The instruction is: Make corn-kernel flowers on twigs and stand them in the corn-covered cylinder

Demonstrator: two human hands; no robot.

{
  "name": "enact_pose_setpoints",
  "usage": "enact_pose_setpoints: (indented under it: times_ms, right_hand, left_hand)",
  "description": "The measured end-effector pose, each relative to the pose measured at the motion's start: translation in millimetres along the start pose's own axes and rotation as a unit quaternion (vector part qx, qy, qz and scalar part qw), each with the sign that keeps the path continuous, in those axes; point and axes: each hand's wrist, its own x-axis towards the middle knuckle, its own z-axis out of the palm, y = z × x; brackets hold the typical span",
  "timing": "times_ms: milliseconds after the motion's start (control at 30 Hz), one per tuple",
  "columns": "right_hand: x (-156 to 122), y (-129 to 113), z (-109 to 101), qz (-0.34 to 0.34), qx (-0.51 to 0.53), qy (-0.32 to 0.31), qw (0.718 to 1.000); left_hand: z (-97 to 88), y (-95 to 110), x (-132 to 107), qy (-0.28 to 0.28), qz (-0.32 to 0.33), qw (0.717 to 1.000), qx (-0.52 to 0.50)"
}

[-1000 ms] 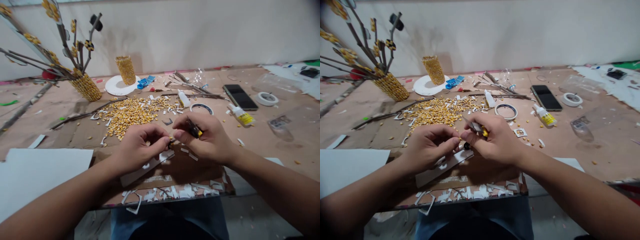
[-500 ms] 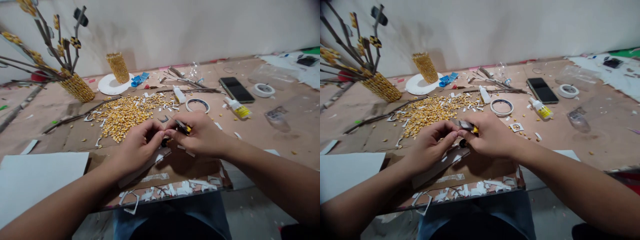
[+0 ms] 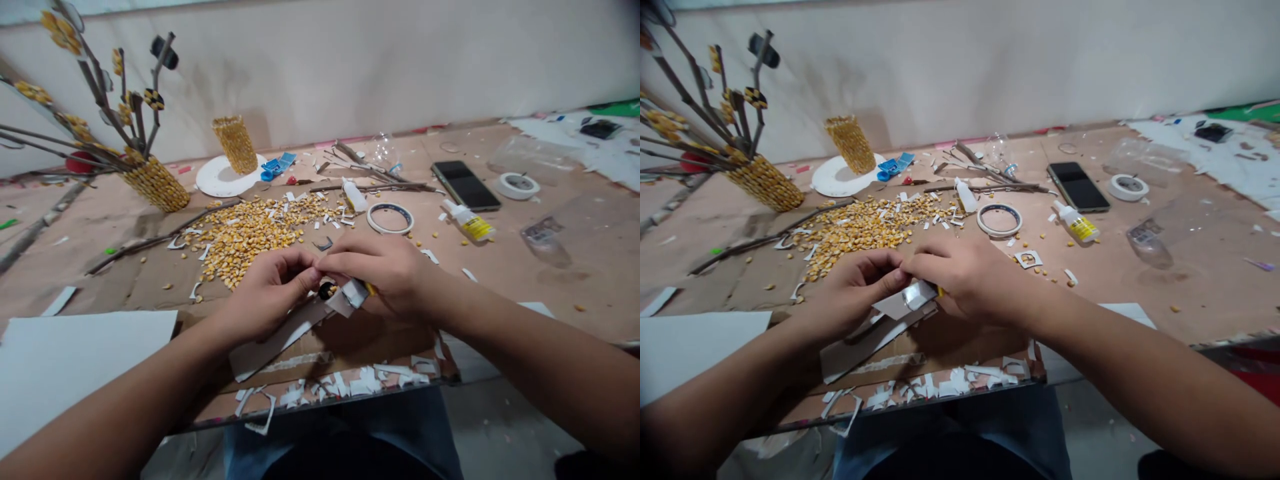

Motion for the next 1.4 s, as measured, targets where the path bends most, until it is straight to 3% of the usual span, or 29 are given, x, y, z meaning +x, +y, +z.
enact_pose_setpoints:
  times_ms: [100,200,333,467,567,767,1400]
  right_hand:
    - [-0.8,4.0,-2.3,0.032,-0.013,0.001,0.999]
    - [-0.7,11.2,-5.4,0.086,-0.016,0.011,0.996]
    - [0.5,16.3,-8.2,0.132,0.006,-0.041,0.99]
    - [2.8,11.1,-6.7,0.164,0.002,-0.145,0.976]
    - [3.6,6.4,-3.2,0.167,-0.001,-0.189,0.968]
    - [-0.4,6.7,7.8,0.183,0.041,-0.184,0.965]
    - [0.2,1.9,16.8,0.247,0.01,-0.153,0.957]
  left_hand:
    - [-8.0,4.0,-1.5,-0.012,0.002,0.993,0.118]
    - [-12.2,8.0,-4.0,-0.036,0.017,0.958,0.286]
    - [-10.0,7.5,-5.3,-0.062,0.002,0.927,0.371]
    - [-6.6,1.9,-2.4,-0.087,-0.013,0.925,0.369]
    - [-4.9,-1.0,-0.1,-0.077,-0.008,0.93,0.358]
    - [-2.3,-4.1,0.1,-0.05,-0.002,0.926,0.374]
    - [-0.9,-2.1,-1.0,-0.074,-0.018,0.92,0.384]
